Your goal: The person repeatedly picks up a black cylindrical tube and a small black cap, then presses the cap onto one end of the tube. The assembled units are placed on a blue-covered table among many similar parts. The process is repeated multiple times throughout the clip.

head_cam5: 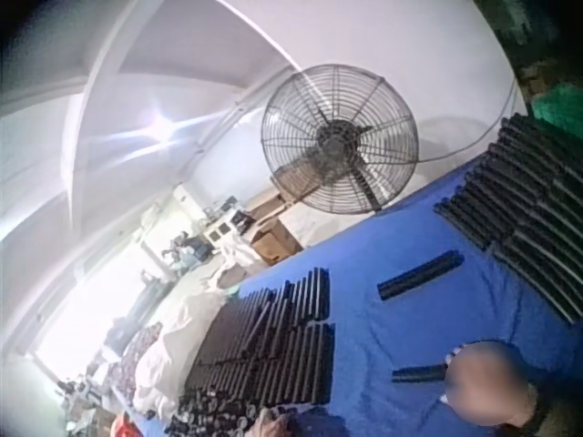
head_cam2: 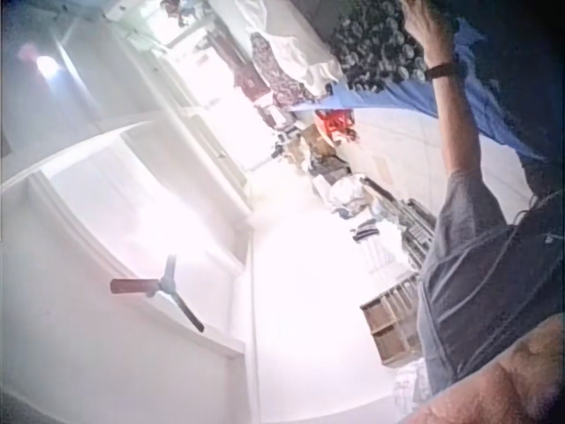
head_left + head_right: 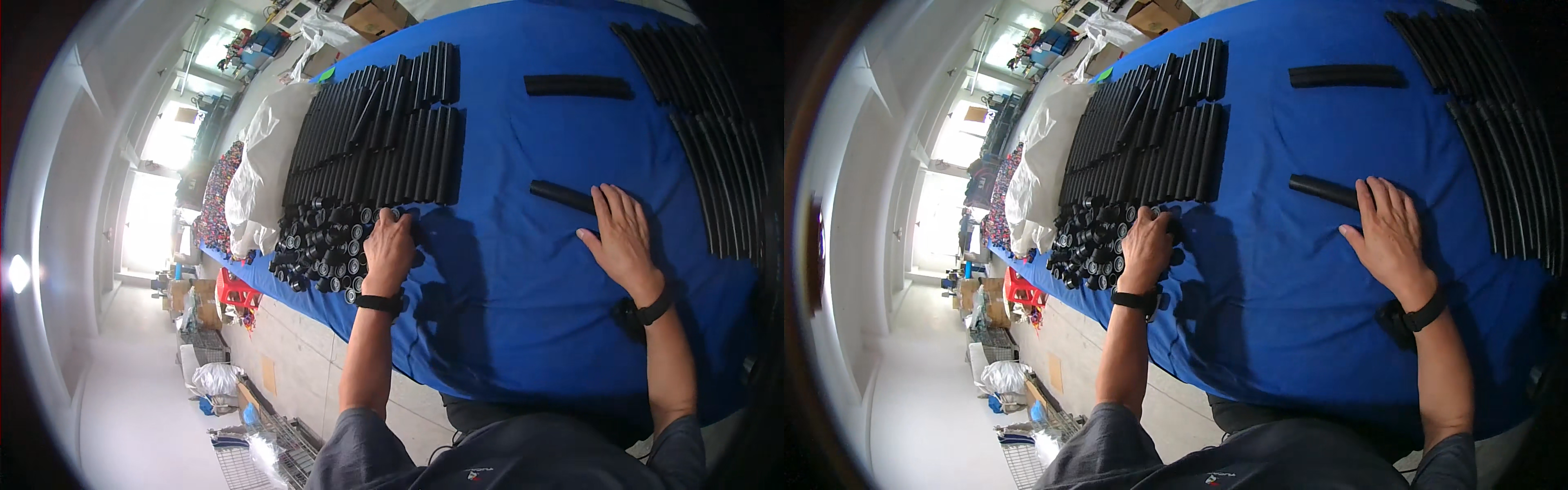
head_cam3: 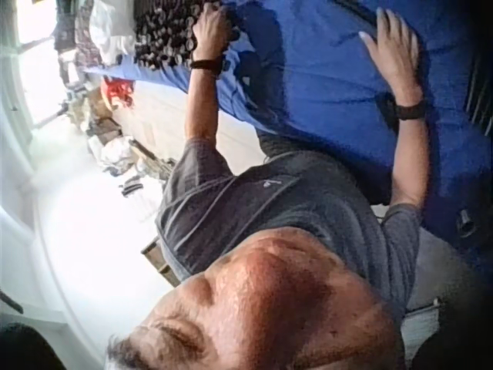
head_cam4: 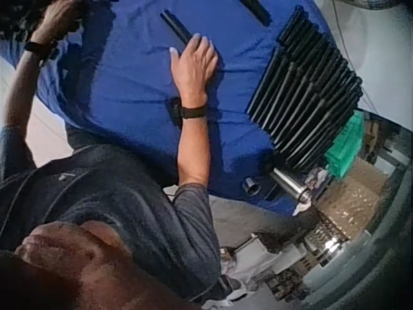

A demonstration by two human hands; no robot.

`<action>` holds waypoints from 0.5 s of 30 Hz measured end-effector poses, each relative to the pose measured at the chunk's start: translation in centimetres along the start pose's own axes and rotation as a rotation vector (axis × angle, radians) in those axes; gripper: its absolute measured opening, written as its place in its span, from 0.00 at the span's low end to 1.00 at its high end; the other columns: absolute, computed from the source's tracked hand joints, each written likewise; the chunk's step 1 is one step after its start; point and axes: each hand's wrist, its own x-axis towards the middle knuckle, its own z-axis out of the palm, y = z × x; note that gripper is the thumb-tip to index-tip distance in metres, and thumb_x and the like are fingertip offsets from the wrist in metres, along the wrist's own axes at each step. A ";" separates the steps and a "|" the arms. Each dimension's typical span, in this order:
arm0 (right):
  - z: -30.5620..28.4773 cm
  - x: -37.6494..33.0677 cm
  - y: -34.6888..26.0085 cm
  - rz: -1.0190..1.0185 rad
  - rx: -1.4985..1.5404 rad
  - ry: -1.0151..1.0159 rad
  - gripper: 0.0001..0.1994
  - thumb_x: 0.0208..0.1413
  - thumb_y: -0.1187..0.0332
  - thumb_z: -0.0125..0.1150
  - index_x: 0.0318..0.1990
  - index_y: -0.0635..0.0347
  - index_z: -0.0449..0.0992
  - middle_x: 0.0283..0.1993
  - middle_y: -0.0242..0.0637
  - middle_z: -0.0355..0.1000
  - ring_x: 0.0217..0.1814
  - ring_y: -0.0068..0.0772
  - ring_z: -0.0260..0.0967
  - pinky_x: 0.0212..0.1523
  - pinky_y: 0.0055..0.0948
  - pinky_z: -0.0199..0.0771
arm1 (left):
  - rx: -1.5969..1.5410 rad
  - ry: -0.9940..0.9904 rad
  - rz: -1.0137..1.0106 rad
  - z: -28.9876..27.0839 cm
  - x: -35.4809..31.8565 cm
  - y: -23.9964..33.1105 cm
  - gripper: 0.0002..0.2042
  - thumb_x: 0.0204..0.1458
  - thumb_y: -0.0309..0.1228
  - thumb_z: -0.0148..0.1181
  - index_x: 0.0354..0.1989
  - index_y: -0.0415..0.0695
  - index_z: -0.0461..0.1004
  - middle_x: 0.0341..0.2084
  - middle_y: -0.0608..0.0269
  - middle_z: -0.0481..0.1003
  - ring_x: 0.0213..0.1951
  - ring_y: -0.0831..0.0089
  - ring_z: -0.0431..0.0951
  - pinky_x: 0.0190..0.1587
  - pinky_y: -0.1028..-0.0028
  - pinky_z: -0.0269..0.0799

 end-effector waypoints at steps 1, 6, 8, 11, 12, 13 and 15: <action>0.2 -0.1 0.1 0.001 -0.015 0.013 0.35 0.59 0.55 0.67 0.68 0.68 0.65 0.69 0.49 0.64 0.74 0.48 0.57 0.75 0.47 0.53 | -0.010 0.024 0.016 -0.5 0.0 0.6 0.19 0.48 0.27 0.67 0.51 0.48 0.80 0.43 0.50 0.73 0.42 0.51 0.80 0.43 0.56 0.78; 0.3 -0.3 1.0 -0.016 -0.047 0.039 0.35 0.58 0.55 0.67 0.67 0.68 0.66 0.68 0.50 0.64 0.73 0.49 0.58 0.73 0.47 0.55 | -1.337 -0.039 -0.083 -3.9 0.2 5.7 0.16 0.57 0.27 0.67 0.53 0.38 0.76 0.41 0.62 0.78 0.41 0.71 0.80 0.39 0.73 0.77; 0.1 -0.1 0.6 -0.032 -0.047 0.042 0.35 0.58 0.55 0.68 0.66 0.68 0.66 0.68 0.50 0.64 0.72 0.49 0.59 0.73 0.46 0.56 | -2.113 -0.066 -0.012 -3.4 0.9 7.3 0.16 0.59 0.25 0.65 0.55 0.41 0.73 0.43 0.64 0.77 0.43 0.71 0.80 0.38 0.72 0.77; 0.2 0.1 0.5 -0.049 -0.036 0.052 0.35 0.57 0.54 0.68 0.66 0.68 0.66 0.67 0.50 0.65 0.72 0.49 0.59 0.72 0.46 0.56 | -2.592 -0.076 0.012 -2.0 3.3 11.1 0.24 0.60 0.22 0.60 0.65 0.46 0.68 0.47 0.58 0.76 0.47 0.63 0.80 0.44 0.73 0.81; 0.0 0.2 0.5 -0.045 -0.034 0.056 0.35 0.57 0.54 0.68 0.66 0.68 0.66 0.67 0.50 0.65 0.71 0.49 0.59 0.72 0.46 0.56 | -2.682 -0.100 0.053 -1.2 4.3 12.4 0.25 0.61 0.21 0.59 0.67 0.47 0.67 0.49 0.54 0.75 0.49 0.60 0.79 0.45 0.72 0.84; 0.1 0.1 0.4 -0.049 -0.046 0.066 0.35 0.57 0.53 0.68 0.65 0.68 0.67 0.66 0.50 0.65 0.71 0.48 0.60 0.72 0.46 0.56 | -2.739 -0.140 0.044 0.0 5.0 13.6 0.30 0.58 0.19 0.58 0.70 0.50 0.64 0.50 0.53 0.75 0.52 0.58 0.79 0.45 0.72 0.85; -0.1 0.2 0.2 -0.051 -0.045 0.054 0.35 0.57 0.53 0.68 0.65 0.68 0.67 0.66 0.50 0.65 0.71 0.48 0.60 0.72 0.46 0.56 | -2.829 -0.210 -0.018 2.2 5.9 15.6 0.24 0.58 0.21 0.59 0.65 0.47 0.69 0.49 0.51 0.77 0.53 0.55 0.80 0.47 0.72 0.85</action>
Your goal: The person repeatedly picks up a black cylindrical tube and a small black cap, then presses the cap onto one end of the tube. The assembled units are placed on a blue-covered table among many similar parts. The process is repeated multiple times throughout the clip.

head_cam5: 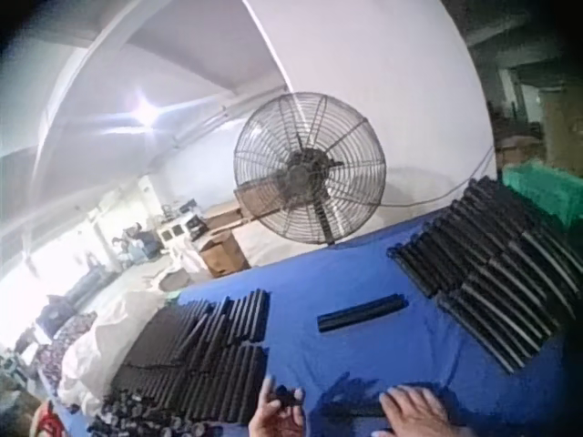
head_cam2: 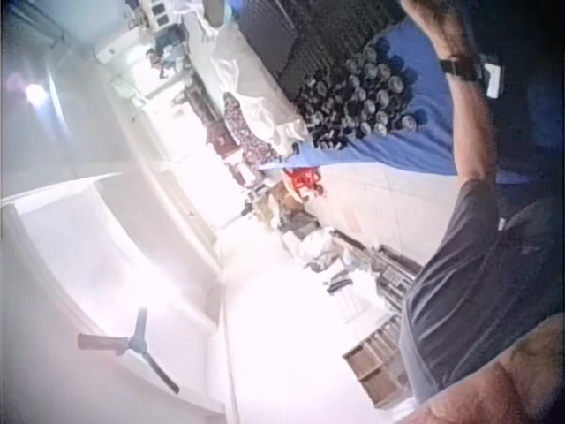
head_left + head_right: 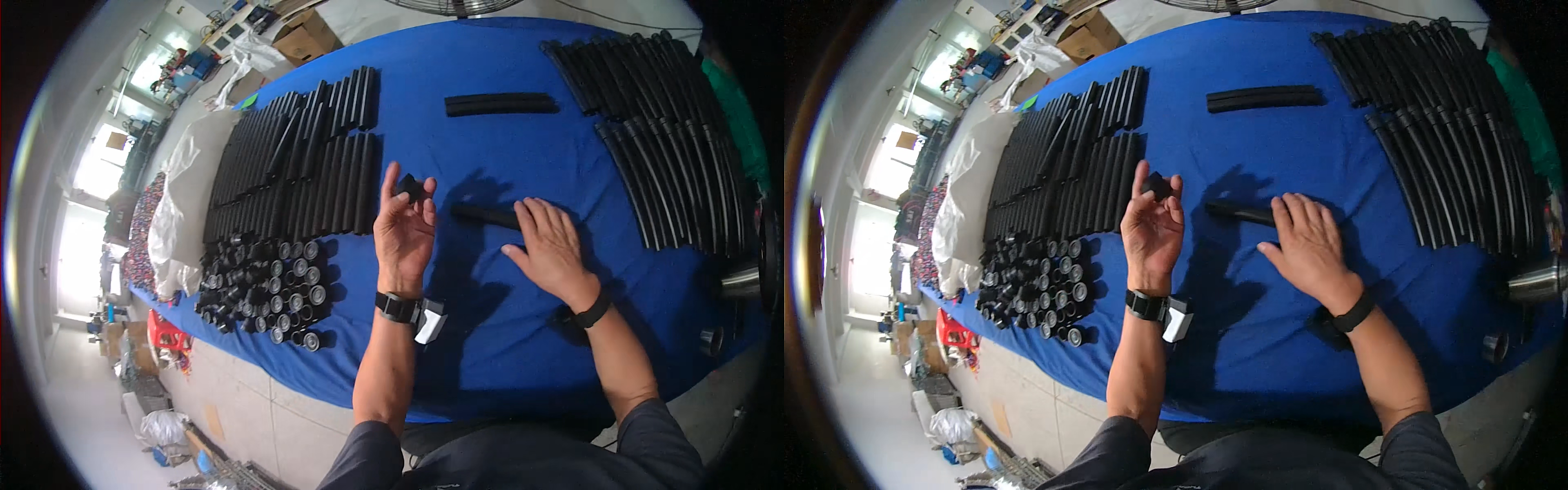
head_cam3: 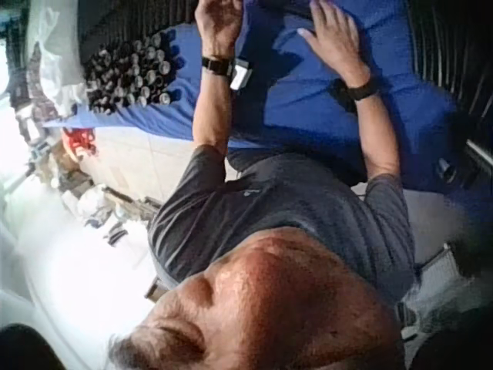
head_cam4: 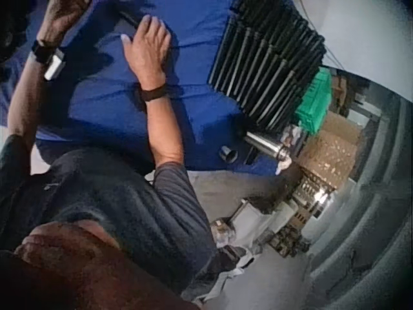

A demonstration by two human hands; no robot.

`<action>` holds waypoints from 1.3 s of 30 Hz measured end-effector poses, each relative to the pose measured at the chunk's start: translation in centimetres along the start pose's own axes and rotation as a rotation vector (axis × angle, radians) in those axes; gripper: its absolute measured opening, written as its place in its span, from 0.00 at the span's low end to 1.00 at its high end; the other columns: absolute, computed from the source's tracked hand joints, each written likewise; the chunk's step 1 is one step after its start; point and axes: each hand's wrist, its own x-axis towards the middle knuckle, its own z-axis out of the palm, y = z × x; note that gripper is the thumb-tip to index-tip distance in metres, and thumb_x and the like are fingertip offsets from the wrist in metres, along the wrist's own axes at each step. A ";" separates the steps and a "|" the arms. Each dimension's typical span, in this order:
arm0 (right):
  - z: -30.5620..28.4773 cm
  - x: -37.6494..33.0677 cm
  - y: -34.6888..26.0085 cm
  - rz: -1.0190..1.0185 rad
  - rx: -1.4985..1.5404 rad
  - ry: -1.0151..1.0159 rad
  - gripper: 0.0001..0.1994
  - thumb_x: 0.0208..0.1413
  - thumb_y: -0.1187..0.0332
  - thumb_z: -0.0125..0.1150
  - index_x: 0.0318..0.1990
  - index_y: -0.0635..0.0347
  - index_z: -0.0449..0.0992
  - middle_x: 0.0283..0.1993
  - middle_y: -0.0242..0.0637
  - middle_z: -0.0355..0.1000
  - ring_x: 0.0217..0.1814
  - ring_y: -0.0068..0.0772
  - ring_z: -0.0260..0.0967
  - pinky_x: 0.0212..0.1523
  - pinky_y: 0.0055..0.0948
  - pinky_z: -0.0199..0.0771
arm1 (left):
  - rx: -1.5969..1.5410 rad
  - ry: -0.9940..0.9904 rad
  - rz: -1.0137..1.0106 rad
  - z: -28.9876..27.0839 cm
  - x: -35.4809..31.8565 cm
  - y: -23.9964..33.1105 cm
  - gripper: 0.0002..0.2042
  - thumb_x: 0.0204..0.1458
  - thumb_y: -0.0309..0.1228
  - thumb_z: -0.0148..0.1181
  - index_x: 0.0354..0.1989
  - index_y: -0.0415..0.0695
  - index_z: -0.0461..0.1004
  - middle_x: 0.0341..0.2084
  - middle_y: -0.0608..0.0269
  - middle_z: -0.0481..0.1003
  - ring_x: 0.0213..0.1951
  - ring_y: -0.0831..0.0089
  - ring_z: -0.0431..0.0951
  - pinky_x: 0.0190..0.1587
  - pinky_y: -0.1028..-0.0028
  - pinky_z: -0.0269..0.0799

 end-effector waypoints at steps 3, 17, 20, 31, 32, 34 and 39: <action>-0.1 0.2 -0.1 0.002 -0.014 -0.024 0.35 0.57 0.53 0.68 0.64 0.69 0.68 0.66 0.50 0.66 0.71 0.48 0.60 0.71 0.45 0.57 | 0.022 0.069 -0.011 -2.5 1.1 -2.3 0.10 0.59 0.27 0.61 0.49 0.46 0.78 0.42 0.55 0.80 0.48 0.56 0.83 0.46 0.68 0.85; 0.5 0.5 0.3 -0.002 -0.010 0.058 0.17 0.60 0.67 0.64 0.55 0.62 0.75 0.60 0.43 0.71 0.65 0.45 0.67 0.64 0.44 0.65 | 0.322 0.263 0.145 -1.6 1.7 -4.2 0.18 0.69 0.51 0.47 0.39 0.49 0.68 0.24 0.59 0.72 0.22 0.67 0.71 0.24 0.69 0.63; 0.8 0.6 -0.1 -0.013 -0.014 0.067 0.17 0.59 0.67 0.64 0.54 0.61 0.75 0.60 0.43 0.71 0.65 0.45 0.67 0.64 0.44 0.65 | 0.260 0.262 0.145 -1.9 1.7 -3.7 0.19 0.69 0.52 0.46 0.39 0.48 0.68 0.23 0.59 0.71 0.22 0.66 0.71 0.24 0.69 0.62; 1.1 0.4 0.4 0.002 -0.017 0.069 0.16 0.60 0.68 0.64 0.54 0.62 0.75 0.59 0.41 0.73 0.63 0.45 0.68 0.61 0.44 0.67 | -0.141 0.330 0.180 -3.2 0.5 -4.0 0.21 0.68 0.53 0.46 0.43 0.46 0.71 0.26 0.61 0.71 0.27 0.67 0.70 0.29 0.70 0.63; 1.0 0.5 0.4 0.011 -0.004 0.066 0.16 0.60 0.68 0.64 0.54 0.62 0.75 0.58 0.42 0.73 0.63 0.45 0.69 0.60 0.44 0.68 | -0.161 0.302 0.168 -3.4 0.6 -3.8 0.20 0.67 0.51 0.47 0.45 0.45 0.71 0.27 0.61 0.72 0.27 0.67 0.71 0.29 0.70 0.64; 0.5 0.2 0.8 0.063 0.067 0.068 0.16 0.60 0.69 0.64 0.54 0.62 0.74 0.56 0.43 0.74 0.61 0.48 0.70 0.59 0.45 0.69 | -0.204 0.256 0.139 -3.5 0.5 -3.3 0.18 0.66 0.47 0.50 0.49 0.44 0.72 0.29 0.60 0.73 0.29 0.67 0.72 0.30 0.71 0.66; -2.3 -0.8 0.8 0.266 0.481 0.038 0.17 0.64 0.68 0.62 0.56 0.66 0.74 0.47 0.48 0.76 0.49 0.42 0.76 0.51 0.38 0.74 | -0.050 0.123 -0.090 -1.9 0.4 -4.4 0.18 0.54 0.27 0.56 0.55 0.39 0.77 0.33 0.58 0.76 0.31 0.66 0.76 0.32 0.72 0.73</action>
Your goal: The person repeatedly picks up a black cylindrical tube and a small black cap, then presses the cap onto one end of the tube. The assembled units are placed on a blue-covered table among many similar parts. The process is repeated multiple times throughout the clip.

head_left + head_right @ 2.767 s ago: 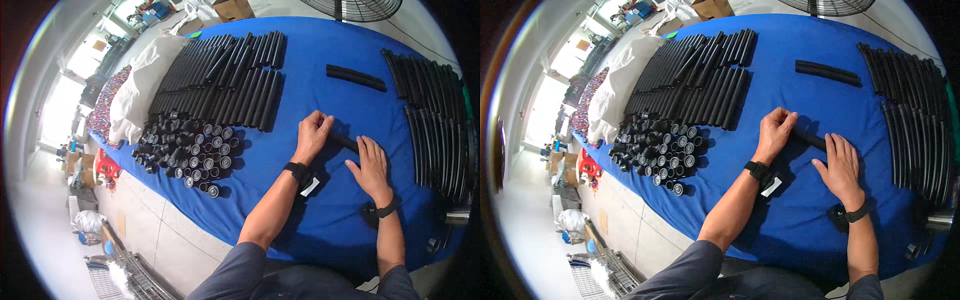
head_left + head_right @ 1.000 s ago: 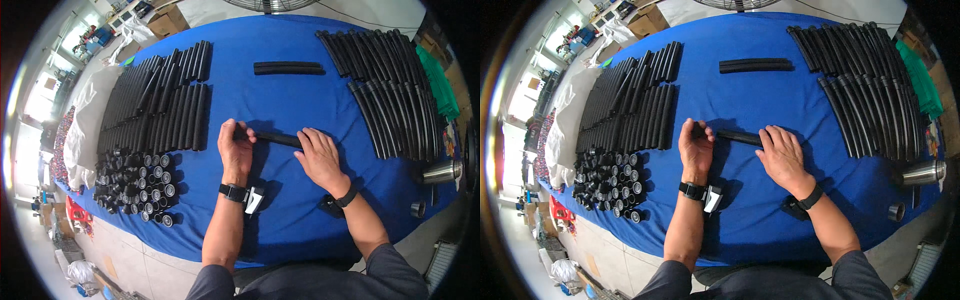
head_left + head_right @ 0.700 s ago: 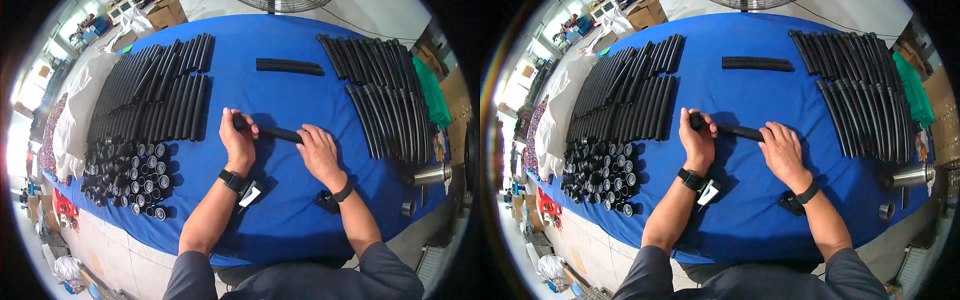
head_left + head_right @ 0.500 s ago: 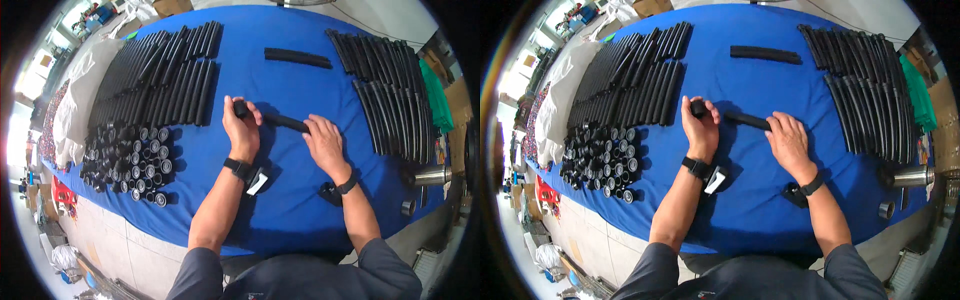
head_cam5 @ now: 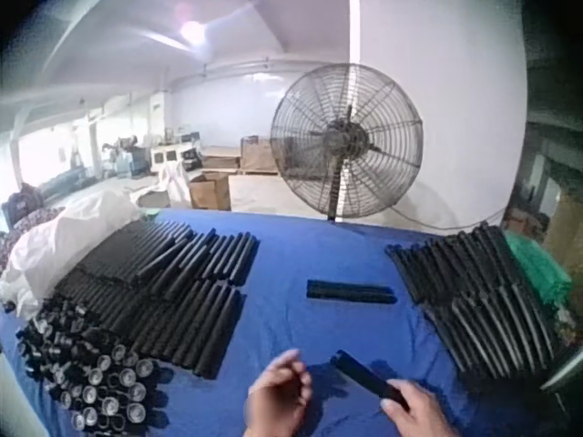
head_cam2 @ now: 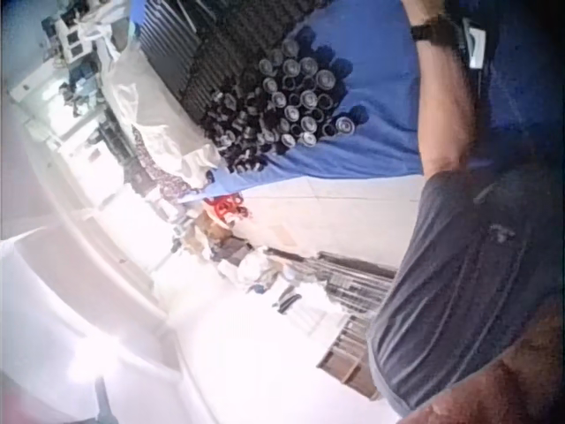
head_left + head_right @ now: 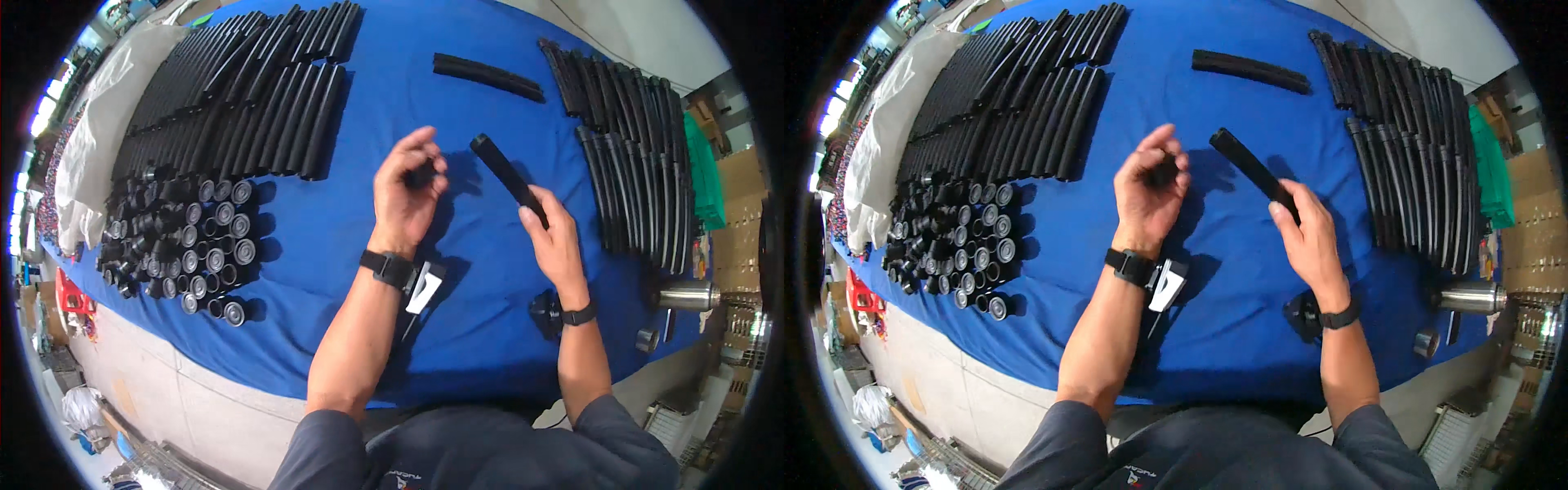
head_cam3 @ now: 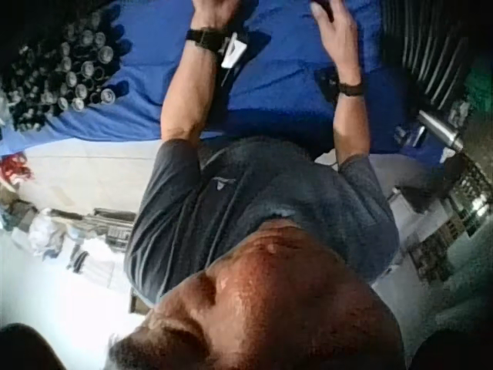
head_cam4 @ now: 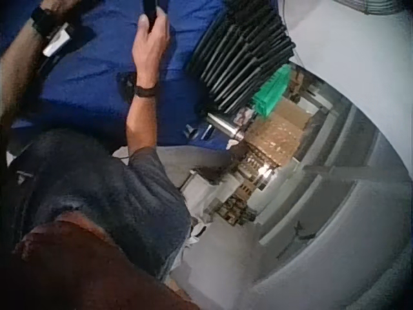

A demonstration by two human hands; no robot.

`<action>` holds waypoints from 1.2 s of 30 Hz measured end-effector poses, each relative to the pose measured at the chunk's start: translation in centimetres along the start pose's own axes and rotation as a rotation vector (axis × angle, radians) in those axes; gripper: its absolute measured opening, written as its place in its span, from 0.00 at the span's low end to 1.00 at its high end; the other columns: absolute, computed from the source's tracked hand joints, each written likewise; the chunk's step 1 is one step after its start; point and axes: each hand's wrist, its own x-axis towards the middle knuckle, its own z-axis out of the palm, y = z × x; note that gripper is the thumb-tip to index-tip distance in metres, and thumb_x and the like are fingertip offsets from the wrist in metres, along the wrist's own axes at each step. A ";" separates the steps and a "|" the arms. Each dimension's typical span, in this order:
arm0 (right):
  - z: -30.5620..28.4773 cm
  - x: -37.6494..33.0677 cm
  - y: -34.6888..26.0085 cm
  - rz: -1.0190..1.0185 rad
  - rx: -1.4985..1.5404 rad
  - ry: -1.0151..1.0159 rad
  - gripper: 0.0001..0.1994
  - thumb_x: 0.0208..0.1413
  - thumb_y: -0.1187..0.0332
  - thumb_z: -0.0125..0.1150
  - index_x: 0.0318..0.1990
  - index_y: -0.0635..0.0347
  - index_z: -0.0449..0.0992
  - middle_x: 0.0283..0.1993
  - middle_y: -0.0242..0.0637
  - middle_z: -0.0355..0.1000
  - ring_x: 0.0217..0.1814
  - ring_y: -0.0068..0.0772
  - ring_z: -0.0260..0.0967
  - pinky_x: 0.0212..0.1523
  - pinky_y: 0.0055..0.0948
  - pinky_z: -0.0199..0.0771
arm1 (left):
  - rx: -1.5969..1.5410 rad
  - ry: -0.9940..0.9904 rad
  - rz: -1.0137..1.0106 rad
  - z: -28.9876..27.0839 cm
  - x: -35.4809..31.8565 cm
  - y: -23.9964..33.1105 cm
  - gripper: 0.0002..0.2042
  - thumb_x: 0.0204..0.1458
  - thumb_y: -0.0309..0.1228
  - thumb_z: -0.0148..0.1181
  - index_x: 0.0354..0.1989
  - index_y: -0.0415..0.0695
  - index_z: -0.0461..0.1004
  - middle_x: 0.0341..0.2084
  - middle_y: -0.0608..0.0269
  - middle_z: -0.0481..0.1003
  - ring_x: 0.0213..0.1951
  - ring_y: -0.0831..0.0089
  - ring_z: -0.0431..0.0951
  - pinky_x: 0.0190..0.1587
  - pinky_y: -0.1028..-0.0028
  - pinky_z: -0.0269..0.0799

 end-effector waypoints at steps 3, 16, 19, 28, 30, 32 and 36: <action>-0.9 -1.4 -1.4 0.181 0.355 -0.081 0.18 0.62 0.70 0.65 0.57 0.65 0.72 0.46 0.33 0.74 0.47 0.21 0.70 0.48 0.27 0.72 | 0.303 -0.396 -0.132 0.9 -0.8 -1.1 0.22 0.53 0.25 0.58 0.58 0.34 0.74 0.29 0.58 0.75 0.23 0.68 0.75 0.28 0.72 0.72; -1.5 -5.2 -1.1 0.087 0.432 -0.209 0.21 0.54 0.74 0.74 0.50 0.62 0.69 0.45 0.37 0.75 0.50 0.26 0.74 0.54 0.28 0.72 | 0.215 -0.827 -0.591 1.3 -2.4 -1.2 0.29 0.40 0.21 0.75 0.56 0.31 0.78 0.41 0.50 0.84 0.21 0.79 0.75 0.21 0.80 0.68; -2.0 -5.3 -0.9 0.059 0.308 -0.218 0.21 0.53 0.74 0.75 0.51 0.62 0.70 0.45 0.37 0.75 0.51 0.27 0.74 0.54 0.29 0.72 | 0.227 -0.840 -0.561 1.2 -2.4 -1.1 0.29 0.40 0.22 0.74 0.56 0.32 0.79 0.40 0.51 0.84 0.20 0.79 0.74 0.21 0.80 0.68; -2.2 -2.5 -4.5 -0.324 -0.255 -0.145 0.20 0.48 0.74 0.76 0.49 0.62 0.76 0.46 0.42 0.74 0.48 0.36 0.73 0.51 0.32 0.72 | 0.219 -0.797 -0.487 1.0 -2.3 -1.7 0.26 0.47 0.28 0.72 0.57 0.33 0.78 0.33 0.55 0.83 0.19 0.79 0.73 0.22 0.80 0.67; -2.6 -2.3 -5.2 -0.267 -0.180 -0.044 0.18 0.49 0.76 0.73 0.49 0.61 0.77 0.45 0.38 0.74 0.45 0.31 0.70 0.46 0.31 0.70 | 0.164 -0.728 -0.414 1.2 -2.6 -1.8 0.24 0.52 0.31 0.70 0.57 0.33 0.78 0.28 0.57 0.81 0.19 0.79 0.72 0.21 0.79 0.67; -3.3 -2.6 -5.1 -0.129 0.068 0.126 0.18 0.50 0.76 0.72 0.49 0.60 0.78 0.46 0.35 0.74 0.44 0.28 0.69 0.44 0.30 0.70 | 0.258 -0.515 -0.408 1.4 -2.3 -1.3 0.16 0.63 0.36 0.60 0.45 0.33 0.81 0.20 0.59 0.78 0.17 0.77 0.72 0.18 0.78 0.67; -5.2 -1.8 -4.2 0.071 0.979 0.430 0.16 0.61 0.75 0.65 0.56 0.63 0.75 0.57 0.44 0.75 0.54 0.32 0.75 0.52 0.27 0.80 | 0.513 -0.498 -0.552 1.8 -1.8 -1.6 0.14 0.63 0.34 0.59 0.34 0.33 0.83 0.18 0.59 0.78 0.15 0.78 0.72 0.17 0.78 0.68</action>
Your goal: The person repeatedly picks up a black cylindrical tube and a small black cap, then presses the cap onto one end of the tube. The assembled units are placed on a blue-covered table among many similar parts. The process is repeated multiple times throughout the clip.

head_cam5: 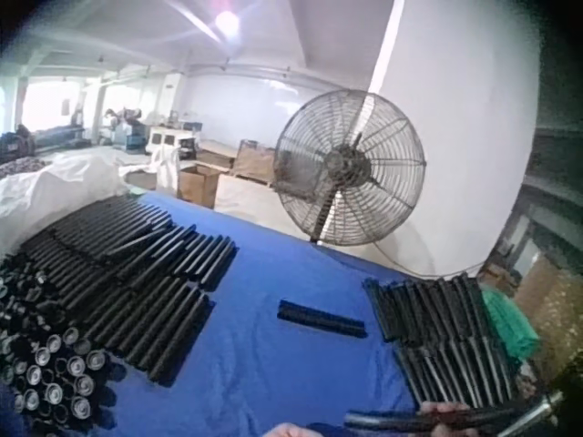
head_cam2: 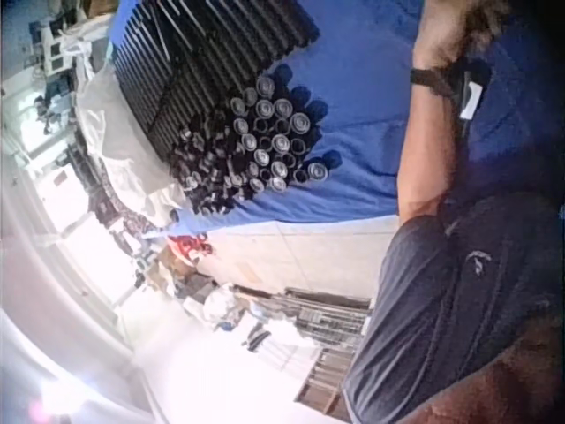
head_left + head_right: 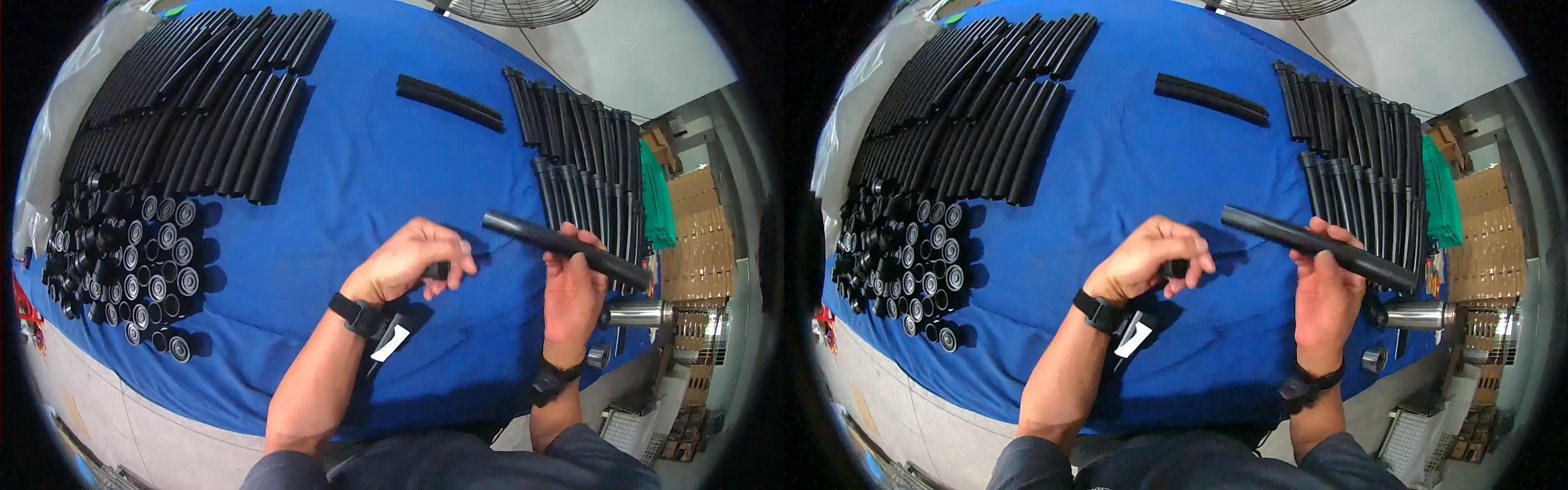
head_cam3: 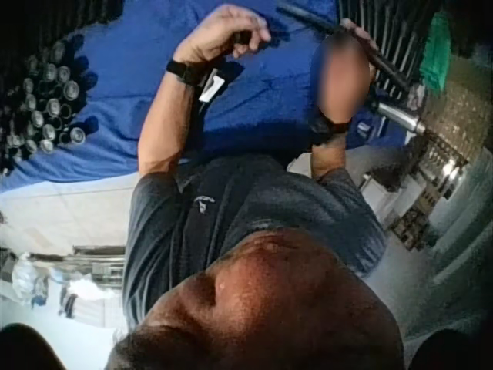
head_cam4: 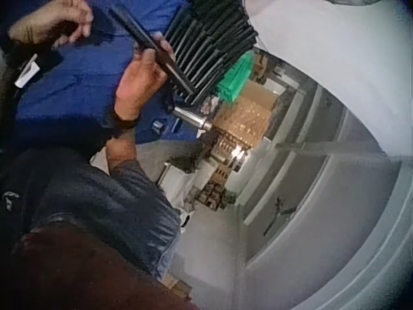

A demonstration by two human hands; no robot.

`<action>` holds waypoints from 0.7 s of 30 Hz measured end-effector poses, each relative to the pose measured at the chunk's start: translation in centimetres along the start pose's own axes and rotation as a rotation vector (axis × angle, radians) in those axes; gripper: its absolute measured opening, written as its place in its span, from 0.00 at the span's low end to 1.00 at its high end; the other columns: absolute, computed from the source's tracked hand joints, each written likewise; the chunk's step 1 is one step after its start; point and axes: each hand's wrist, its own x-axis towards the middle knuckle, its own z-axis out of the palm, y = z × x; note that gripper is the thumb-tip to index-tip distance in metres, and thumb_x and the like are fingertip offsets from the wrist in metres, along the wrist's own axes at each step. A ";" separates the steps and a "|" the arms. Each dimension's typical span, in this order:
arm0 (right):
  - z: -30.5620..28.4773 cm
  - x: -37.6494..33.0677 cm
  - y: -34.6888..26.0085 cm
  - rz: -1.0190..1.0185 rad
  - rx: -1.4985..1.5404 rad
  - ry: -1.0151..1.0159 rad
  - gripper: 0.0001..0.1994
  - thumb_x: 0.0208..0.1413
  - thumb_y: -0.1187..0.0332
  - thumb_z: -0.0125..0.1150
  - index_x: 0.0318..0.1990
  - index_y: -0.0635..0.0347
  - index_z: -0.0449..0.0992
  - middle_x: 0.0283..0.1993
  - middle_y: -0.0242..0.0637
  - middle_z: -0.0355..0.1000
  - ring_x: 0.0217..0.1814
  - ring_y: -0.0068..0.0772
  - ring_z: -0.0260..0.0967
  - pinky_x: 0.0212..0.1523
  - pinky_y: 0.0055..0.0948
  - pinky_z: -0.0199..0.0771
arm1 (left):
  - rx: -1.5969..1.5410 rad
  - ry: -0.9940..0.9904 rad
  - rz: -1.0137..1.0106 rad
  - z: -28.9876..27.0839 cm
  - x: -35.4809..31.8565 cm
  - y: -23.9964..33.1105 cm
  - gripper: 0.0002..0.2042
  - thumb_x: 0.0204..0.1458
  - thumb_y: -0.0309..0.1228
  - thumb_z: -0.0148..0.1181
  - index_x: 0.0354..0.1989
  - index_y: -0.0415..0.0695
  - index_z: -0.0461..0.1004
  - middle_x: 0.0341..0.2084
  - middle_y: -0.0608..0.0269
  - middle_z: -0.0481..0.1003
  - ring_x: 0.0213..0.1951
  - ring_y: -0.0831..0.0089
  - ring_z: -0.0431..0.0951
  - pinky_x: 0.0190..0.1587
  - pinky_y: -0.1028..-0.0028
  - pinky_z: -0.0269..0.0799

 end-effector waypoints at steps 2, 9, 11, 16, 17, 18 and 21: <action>-1.6 0.2 1.0 0.290 0.437 -0.012 0.17 0.65 0.71 0.63 0.58 0.66 0.73 0.57 0.47 0.76 0.61 0.40 0.74 0.59 0.34 0.83 | 0.084 -0.017 -0.056 0.7 0.0 -0.1 0.13 0.62 0.32 0.61 0.45 0.34 0.82 0.22 0.59 0.80 0.19 0.78 0.75 0.21 0.79 0.71; -1.9 -3.2 5.4 0.888 0.931 0.114 0.16 0.68 0.64 0.61 0.52 0.71 0.74 0.52 0.46 0.77 0.56 0.42 0.75 0.55 0.29 0.86 | -0.087 -0.169 0.138 1.3 -0.6 -0.1 0.25 0.57 0.28 0.67 0.65 0.40 0.73 0.30 0.57 0.81 0.25 0.78 0.77 0.26 0.79 0.72; -1.9 -3.5 5.8 0.933 0.831 0.125 0.16 0.68 0.62 0.60 0.51 0.70 0.75 0.49 0.45 0.77 0.52 0.38 0.77 0.50 0.28 0.87 | -0.100 -0.217 0.159 1.0 -0.8 -0.2 0.26 0.56 0.28 0.68 0.65 0.40 0.73 0.29 0.57 0.81 0.24 0.77 0.77 0.26 0.79 0.72; -4.0 -3.9 3.0 0.928 0.194 -0.275 0.17 0.64 0.61 0.66 0.49 0.68 0.75 0.45 0.42 0.77 0.48 0.36 0.77 0.45 0.27 0.82 | -0.079 -0.253 0.165 0.6 -0.7 -0.3 0.25 0.53 0.27 0.70 0.61 0.38 0.75 0.27 0.57 0.81 0.24 0.76 0.77 0.26 0.77 0.72; -4.6 -3.9 2.8 0.763 -0.095 -0.365 0.17 0.62 0.63 0.68 0.49 0.68 0.75 0.44 0.42 0.76 0.48 0.37 0.77 0.46 0.29 0.81 | -0.093 -0.258 0.157 0.5 -0.7 -0.3 0.24 0.53 0.26 0.70 0.60 0.38 0.75 0.27 0.57 0.81 0.23 0.76 0.77 0.26 0.77 0.71; -4.3 -3.9 2.2 0.601 -0.396 -0.415 0.17 0.59 0.66 0.71 0.49 0.67 0.74 0.44 0.43 0.76 0.47 0.38 0.77 0.46 0.30 0.80 | -0.107 -0.262 0.146 0.5 -0.6 -0.3 0.24 0.53 0.26 0.70 0.59 0.38 0.75 0.27 0.56 0.82 0.23 0.76 0.77 0.26 0.77 0.71; -1.5 -2.7 2.5 -0.435 -1.236 -0.401 0.25 0.47 0.79 0.75 0.53 0.65 0.71 0.47 0.47 0.71 0.49 0.45 0.74 0.52 0.41 0.74 | -0.097 -0.230 0.139 0.5 -0.7 -0.3 0.20 0.54 0.25 0.68 0.57 0.40 0.75 0.26 0.57 0.81 0.23 0.77 0.76 0.26 0.77 0.71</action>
